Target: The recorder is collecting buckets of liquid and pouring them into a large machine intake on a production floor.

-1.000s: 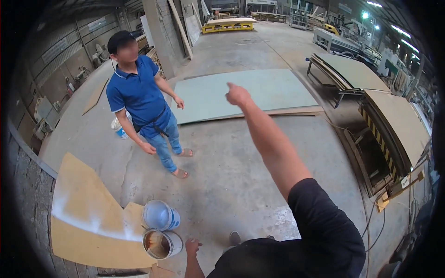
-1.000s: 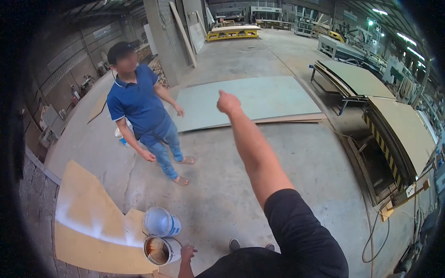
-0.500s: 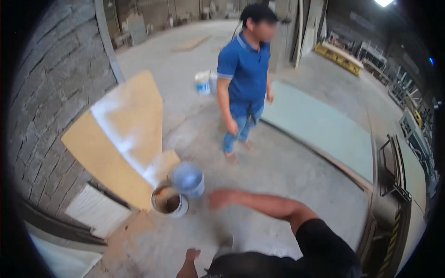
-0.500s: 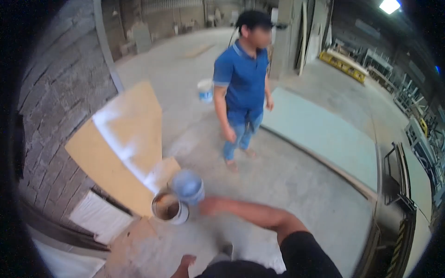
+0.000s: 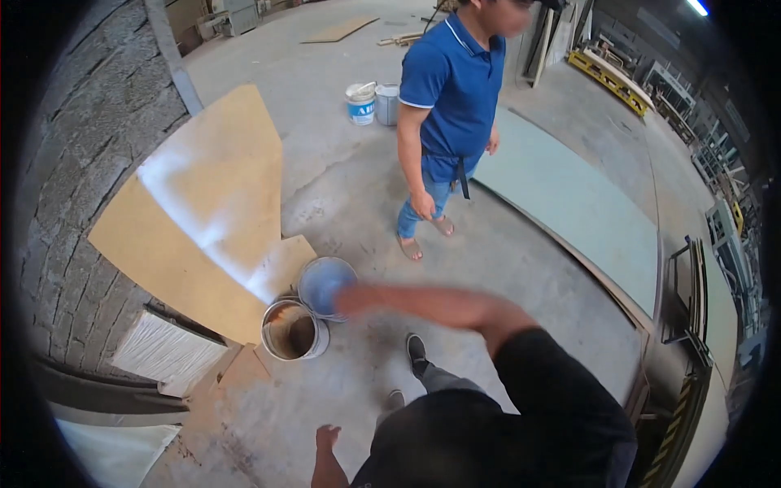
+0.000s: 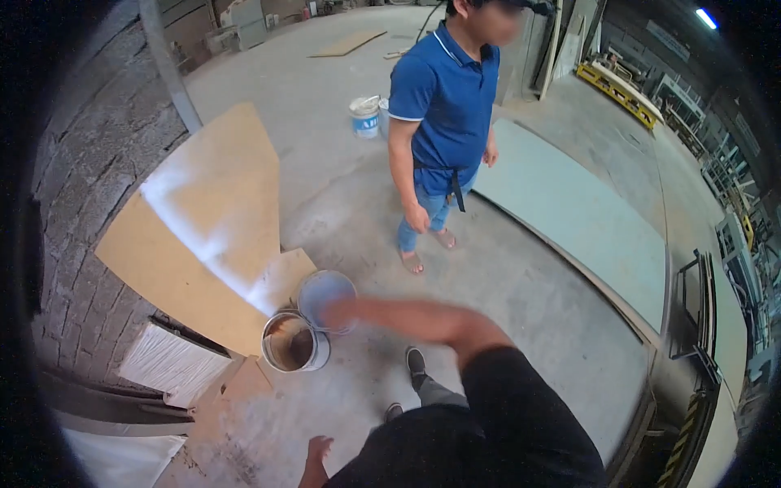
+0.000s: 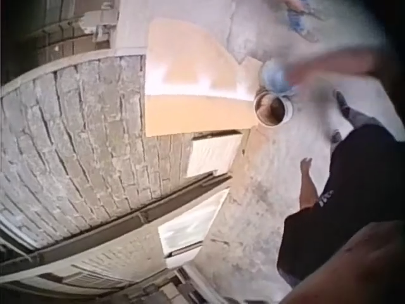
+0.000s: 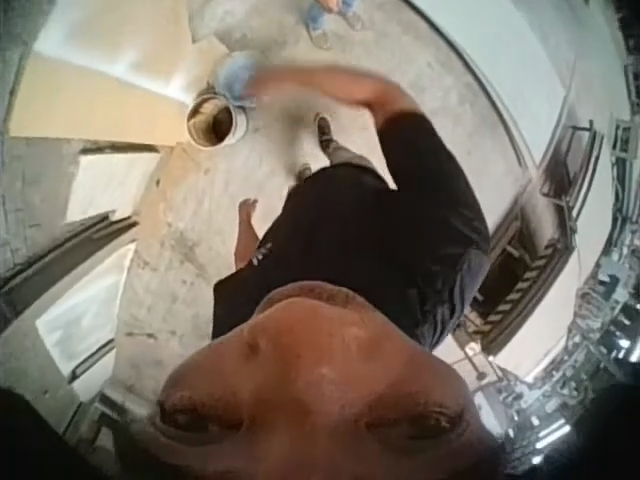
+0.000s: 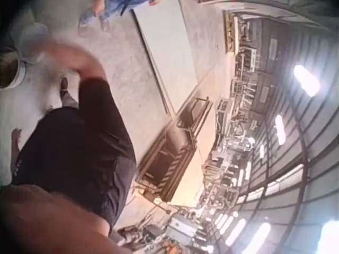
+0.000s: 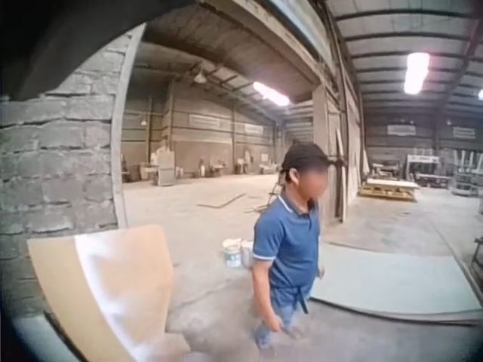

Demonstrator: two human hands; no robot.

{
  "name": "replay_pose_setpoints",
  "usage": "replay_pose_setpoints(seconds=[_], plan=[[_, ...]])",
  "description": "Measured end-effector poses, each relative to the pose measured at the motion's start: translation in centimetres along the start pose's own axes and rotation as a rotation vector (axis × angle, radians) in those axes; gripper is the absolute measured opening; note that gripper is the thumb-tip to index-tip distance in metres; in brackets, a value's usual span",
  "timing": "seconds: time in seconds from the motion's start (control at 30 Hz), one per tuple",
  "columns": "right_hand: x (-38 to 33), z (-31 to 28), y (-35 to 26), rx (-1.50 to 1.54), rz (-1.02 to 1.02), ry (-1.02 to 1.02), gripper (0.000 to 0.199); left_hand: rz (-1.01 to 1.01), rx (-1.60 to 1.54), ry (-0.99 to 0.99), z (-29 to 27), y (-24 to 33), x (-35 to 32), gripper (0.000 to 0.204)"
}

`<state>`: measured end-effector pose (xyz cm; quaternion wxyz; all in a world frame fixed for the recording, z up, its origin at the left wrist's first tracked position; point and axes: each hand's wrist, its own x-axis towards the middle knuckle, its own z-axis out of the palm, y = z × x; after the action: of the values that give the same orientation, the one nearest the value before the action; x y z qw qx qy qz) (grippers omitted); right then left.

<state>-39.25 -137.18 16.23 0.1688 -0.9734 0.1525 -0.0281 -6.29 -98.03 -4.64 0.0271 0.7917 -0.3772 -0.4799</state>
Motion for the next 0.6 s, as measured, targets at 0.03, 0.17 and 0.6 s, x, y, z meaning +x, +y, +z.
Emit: replay_pose_setpoints(seconds=[0.03,0.17,0.6], plan=[[1.9,-7.3,4.8,-0.040,0.313,0.177,0.019,-0.026,0.031,-0.041,0.2,2.7,0.5,0.055],[3.9,-40.6,12.8,-0.380,0.573,0.422,0.020,-0.027,-0.364,0.113,0.5,9.6,0.0,0.049],[-45.3,-59.0,-2.0,-1.027,1.433,0.901,0.022,1.196,0.855,-0.083,3.1,17.0,9.5,0.022]])
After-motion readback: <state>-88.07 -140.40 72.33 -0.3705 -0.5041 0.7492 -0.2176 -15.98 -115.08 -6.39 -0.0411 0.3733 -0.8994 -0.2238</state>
